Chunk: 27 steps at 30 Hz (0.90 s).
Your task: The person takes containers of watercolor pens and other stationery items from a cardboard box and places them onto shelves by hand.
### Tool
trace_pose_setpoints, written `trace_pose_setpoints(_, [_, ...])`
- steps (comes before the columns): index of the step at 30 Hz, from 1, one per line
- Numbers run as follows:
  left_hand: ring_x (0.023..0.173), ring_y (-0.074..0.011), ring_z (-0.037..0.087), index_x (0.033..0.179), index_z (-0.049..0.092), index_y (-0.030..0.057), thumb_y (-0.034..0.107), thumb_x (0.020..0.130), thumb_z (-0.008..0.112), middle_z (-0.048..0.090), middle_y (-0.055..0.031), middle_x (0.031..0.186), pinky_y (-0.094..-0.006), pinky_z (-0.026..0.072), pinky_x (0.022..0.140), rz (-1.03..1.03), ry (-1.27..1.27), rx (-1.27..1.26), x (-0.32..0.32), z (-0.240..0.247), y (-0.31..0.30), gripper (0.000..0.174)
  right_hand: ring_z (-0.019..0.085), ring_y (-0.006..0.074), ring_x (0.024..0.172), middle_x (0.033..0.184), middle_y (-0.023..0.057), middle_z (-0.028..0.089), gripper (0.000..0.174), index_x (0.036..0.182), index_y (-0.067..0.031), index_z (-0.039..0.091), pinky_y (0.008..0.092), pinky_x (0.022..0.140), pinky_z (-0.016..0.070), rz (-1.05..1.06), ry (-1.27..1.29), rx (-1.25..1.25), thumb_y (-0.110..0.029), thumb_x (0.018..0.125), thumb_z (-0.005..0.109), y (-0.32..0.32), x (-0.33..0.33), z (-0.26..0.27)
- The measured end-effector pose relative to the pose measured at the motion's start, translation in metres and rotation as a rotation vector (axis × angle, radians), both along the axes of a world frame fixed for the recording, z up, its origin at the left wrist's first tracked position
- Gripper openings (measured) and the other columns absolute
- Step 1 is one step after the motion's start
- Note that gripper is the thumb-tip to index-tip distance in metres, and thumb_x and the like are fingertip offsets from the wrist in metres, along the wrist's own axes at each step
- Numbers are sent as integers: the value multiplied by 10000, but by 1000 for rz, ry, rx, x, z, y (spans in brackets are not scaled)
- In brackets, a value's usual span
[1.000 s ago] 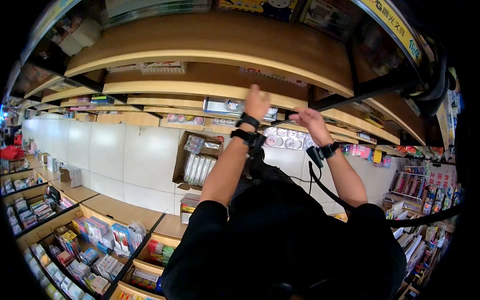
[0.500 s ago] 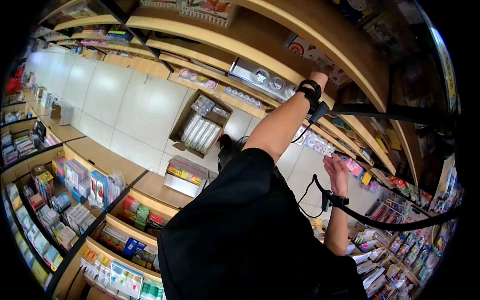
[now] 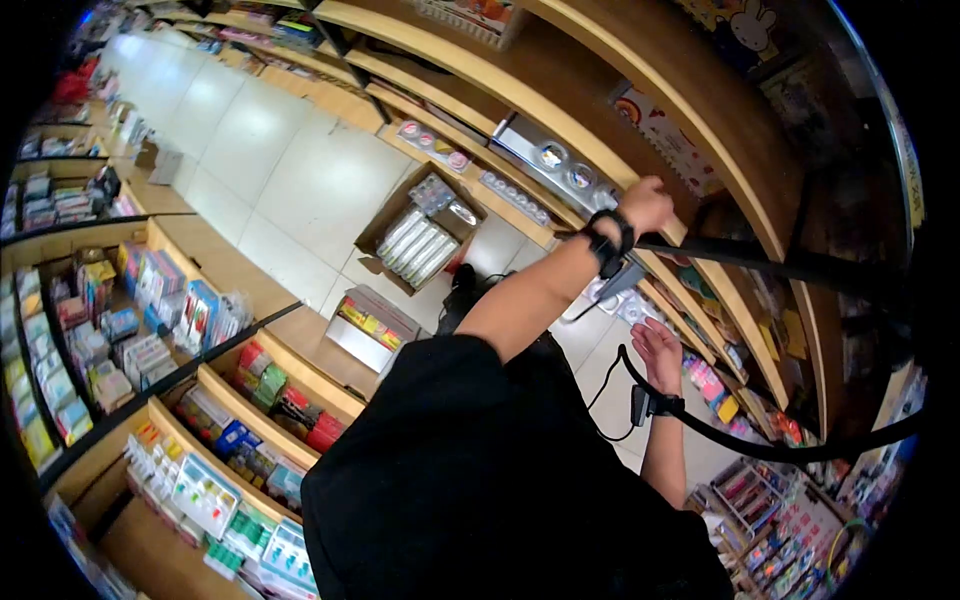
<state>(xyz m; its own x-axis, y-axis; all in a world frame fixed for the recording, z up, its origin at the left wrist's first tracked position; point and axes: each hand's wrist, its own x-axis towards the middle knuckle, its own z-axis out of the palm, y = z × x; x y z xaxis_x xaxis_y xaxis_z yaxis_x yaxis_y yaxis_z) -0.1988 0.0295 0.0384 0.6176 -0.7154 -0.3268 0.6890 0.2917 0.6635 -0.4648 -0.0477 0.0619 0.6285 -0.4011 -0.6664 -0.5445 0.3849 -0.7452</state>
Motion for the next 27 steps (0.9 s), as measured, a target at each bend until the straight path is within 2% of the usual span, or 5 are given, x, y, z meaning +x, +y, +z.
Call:
trace_pose_setpoints(10, [496,-191,561,732,570,27,411,878,476,572,-85,610,-294,486,491,352,231,701,-125,-3,296,422,450,116,435,495,6,421,299,675,-44,519,257,571,492,318,54,103,-265,874,552,12,108,-76])
trace_pose_setpoints(16, [613,-122,562,1252,367,17,51,809,575,604,-90,935,-235,484,574,855,301,598,-150,13,399,491,533,128,575,645,33,534,81,835,-25,570,247,570,463,393,-96,92,-104,838,553,69,164,-62])
trace_pose_setpoints(22, [362,-79,356,680,429,146,386,892,464,322,52,420,-229,264,349,1061,500,422,-168,-26,483,322,506,86,512,613,22,533,78,796,-7,588,216,435,394,827,-159,-88,-70,775,628,130,210,-51])
trace_pose_setpoints(25, [509,-120,452,957,434,134,264,871,509,458,-5,672,-240,360,448,1107,578,491,-152,-56,509,173,462,74,461,545,3,495,210,698,-21,580,214,418,368,874,-136,-380,-187,825,604,157,224,-48])
trace_pose_setpoints(27, [775,-204,570,1343,259,191,62,802,590,538,-101,1133,-292,460,617,1035,637,443,-143,-97,548,648,475,79,479,570,15,518,215,710,-16,587,214,436,383,795,-61,-325,-196,826,603,175,227,-33])
